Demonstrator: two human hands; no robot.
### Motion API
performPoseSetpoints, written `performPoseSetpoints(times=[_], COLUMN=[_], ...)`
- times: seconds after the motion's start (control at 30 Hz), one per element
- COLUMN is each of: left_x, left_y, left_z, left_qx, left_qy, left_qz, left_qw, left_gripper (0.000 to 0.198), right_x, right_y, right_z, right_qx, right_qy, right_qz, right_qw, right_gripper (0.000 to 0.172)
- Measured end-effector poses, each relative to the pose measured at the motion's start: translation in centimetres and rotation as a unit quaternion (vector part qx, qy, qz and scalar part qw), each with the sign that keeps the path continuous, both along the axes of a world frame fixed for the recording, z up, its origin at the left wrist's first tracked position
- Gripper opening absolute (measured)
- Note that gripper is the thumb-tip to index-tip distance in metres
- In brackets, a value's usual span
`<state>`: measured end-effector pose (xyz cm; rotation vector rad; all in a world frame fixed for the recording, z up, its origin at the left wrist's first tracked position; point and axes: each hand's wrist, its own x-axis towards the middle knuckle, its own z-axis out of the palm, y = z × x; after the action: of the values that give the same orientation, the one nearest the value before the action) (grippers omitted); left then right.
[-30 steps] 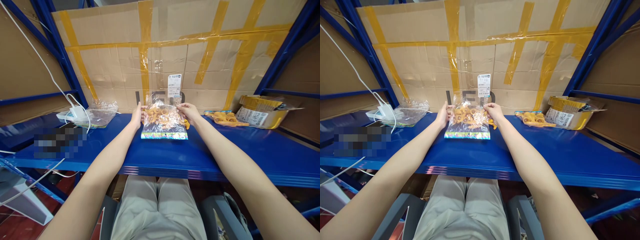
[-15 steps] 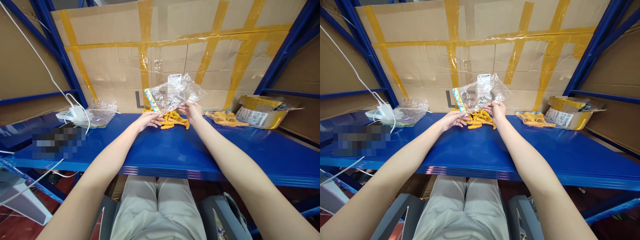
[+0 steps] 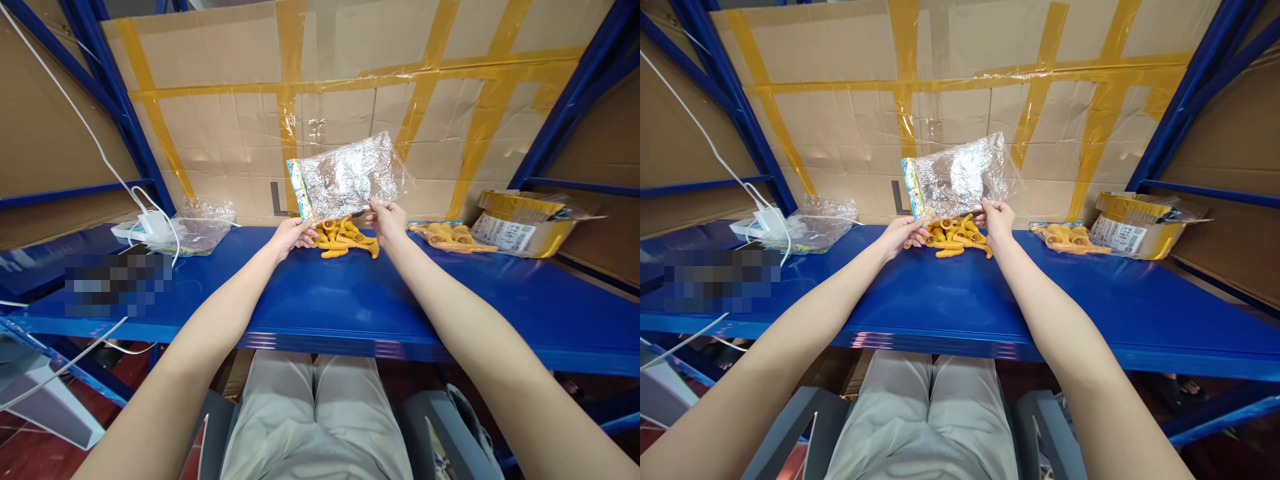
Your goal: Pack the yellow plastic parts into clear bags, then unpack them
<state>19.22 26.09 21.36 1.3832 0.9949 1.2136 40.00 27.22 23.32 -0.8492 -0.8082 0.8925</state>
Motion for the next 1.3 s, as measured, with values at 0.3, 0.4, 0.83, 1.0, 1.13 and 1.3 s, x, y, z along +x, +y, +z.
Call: performPoseSetpoints(times=[0.3,0.4,0.83,1.0,1.13,1.3], left_x=[0.2,0.1,-0.6,0.2,0.2,0.0], left_y=[-0.2,0.3,0.6,-0.3,-0.3,-0.2], left_z=[0.2,-0.1,-1.3,-1.1,-1.0,-0.8], left_qx=[0.041,0.112,0.431,0.420,0.446,0.490], left_qy=[0.020,0.062,0.441,0.487,0.473,0.445], left_qz=[0.059,0.119,0.086,0.050,0.034,0.021], left_qw=[0.997,0.985,0.783,0.764,0.759,0.749], left_gripper=[0.022,0.007,0.072,0.071,0.080,0.076], right_x=[0.2,0.5,0.0,-0.1,-0.1,0.0], right_y=[0.3,0.6,-0.1,-0.5,-0.5,0.0], right_z=[-0.2,-0.1,0.4,0.5,0.6,0.3], right_qx=[0.008,0.026,0.048,0.064,0.086,0.082], right_qy=[0.000,0.021,0.059,0.055,0.047,0.056], right_qz=[0.001,0.011,0.085,0.104,0.106,0.095], right_qw=[1.000,0.999,0.994,0.991,0.990,0.991], right_gripper=[0.034,0.032,0.026,0.020,0.021,0.020])
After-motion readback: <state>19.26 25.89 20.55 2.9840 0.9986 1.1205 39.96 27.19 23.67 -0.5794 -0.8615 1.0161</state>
